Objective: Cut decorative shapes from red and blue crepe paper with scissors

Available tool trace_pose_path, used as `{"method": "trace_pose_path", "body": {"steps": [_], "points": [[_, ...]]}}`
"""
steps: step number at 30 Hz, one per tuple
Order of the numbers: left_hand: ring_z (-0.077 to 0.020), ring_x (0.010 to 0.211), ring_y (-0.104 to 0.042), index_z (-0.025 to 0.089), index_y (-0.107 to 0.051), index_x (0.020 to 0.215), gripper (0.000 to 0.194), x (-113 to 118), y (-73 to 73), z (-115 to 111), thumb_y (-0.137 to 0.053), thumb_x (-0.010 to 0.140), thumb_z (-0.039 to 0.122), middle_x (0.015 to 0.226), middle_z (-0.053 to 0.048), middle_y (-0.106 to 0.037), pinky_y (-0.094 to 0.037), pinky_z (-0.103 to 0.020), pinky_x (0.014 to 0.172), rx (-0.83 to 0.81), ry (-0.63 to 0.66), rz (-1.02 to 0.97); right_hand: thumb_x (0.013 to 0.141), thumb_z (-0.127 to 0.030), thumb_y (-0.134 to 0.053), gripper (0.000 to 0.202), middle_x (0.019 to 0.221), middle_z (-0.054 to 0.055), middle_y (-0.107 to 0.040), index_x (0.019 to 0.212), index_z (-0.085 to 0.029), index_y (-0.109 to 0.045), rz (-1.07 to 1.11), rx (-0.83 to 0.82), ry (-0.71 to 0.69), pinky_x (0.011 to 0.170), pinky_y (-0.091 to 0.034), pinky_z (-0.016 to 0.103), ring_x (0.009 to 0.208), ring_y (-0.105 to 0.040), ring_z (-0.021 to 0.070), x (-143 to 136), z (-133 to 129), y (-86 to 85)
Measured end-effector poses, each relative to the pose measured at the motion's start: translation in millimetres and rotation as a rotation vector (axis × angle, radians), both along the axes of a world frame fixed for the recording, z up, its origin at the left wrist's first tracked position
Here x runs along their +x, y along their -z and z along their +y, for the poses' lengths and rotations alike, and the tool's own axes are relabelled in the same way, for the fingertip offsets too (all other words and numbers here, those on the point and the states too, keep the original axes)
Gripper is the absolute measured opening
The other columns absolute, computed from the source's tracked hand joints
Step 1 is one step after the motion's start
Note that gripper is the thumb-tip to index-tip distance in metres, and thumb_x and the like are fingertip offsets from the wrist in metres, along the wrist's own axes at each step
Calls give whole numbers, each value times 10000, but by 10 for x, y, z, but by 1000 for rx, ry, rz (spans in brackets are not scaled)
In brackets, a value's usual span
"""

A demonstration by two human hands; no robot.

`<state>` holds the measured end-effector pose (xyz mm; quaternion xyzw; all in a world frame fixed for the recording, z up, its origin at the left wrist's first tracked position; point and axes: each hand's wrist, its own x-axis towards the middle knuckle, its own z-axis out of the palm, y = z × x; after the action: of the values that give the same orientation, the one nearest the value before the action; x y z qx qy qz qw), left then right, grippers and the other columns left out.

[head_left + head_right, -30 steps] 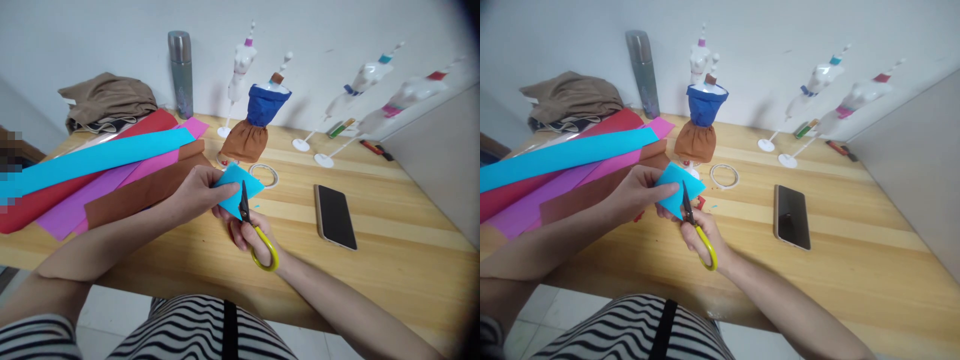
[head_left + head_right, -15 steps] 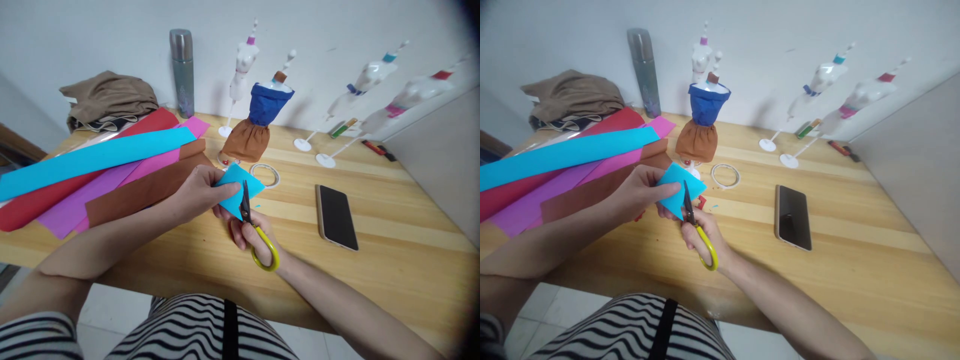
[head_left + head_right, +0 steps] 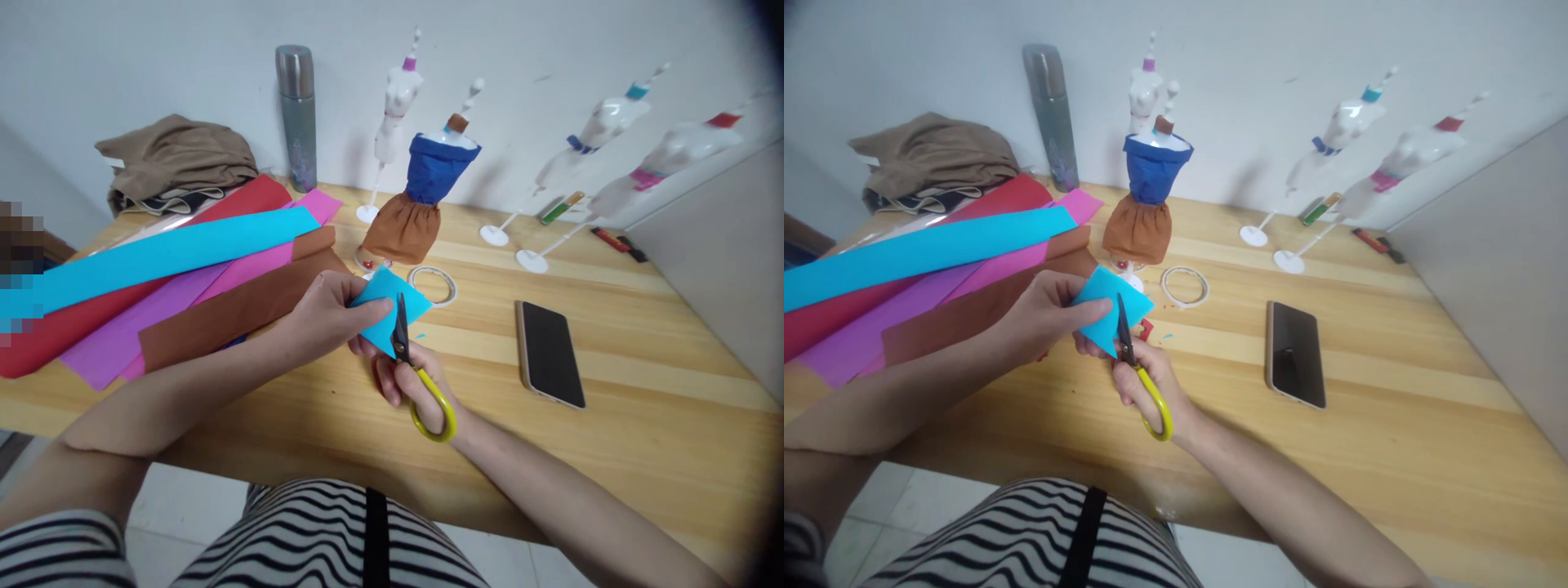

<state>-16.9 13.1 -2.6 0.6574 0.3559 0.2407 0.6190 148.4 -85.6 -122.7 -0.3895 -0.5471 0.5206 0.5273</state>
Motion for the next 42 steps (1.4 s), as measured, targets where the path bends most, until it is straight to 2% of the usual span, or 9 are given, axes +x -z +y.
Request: {"method": "trace_pose_path", "body": {"steps": [10,20,30,34,38,42], "points": [[-141,456,-624,127,-727,651,211,14,93,49,-743,763,305,546,-63,-710,-485,-222,454,-62,28,-14,993,-700,-564,530,505,-83,-458,1040,-178,-643,-20,14,-10,429,-295,286,394,-323,104,7,7,-11],[-123,447,-606,134,-720,649,196,22,72,28,-705,788,270,534,-47,-697,-486,-210,458,-50,30,8,1002,-697,-563,506,518,-85,-451,989,-195,-629,-20,10,-9,427,-280,279,401,-317,99,4,-10,-28],[-129,447,-607,138,-721,636,196,9,79,31,-720,770,281,535,-48,-702,-483,-218,454,-50,25,-14,1013,-671,-569,485,503,-94,-431,1024,-191,-640,16,37,-13,416,-265,276,389,-307,98,-11,-4,-22],[-135,453,-614,139,-724,642,195,9,77,26,-719,771,285,533,-48,-700,-490,-222,461,-54,25,-8,1005,-693,-559,507,527,-82,-445,1009,-194,-649,-25,44,-11,435,-296,278,406,-334,103,1,-7,-41],[-136,449,-611,141,-715,634,205,7,72,22,-722,771,293,534,-48,-699,-487,-225,460,-51,13,-3,1004,-710,-538,547,578,-63,-483,1085,-183,-663,-68,48,-26,465,-348,290,441,-389,116,19,-4,-67],[-141,458,-622,138,-725,654,201,11,79,26,-729,770,302,544,-53,-707,-497,-229,466,-48,23,4,1000,-715,-541,555,572,-64,-476,1095,-182,-663,-54,36,-30,458,-337,293,437,-381,120,24,-3,-59]]}}
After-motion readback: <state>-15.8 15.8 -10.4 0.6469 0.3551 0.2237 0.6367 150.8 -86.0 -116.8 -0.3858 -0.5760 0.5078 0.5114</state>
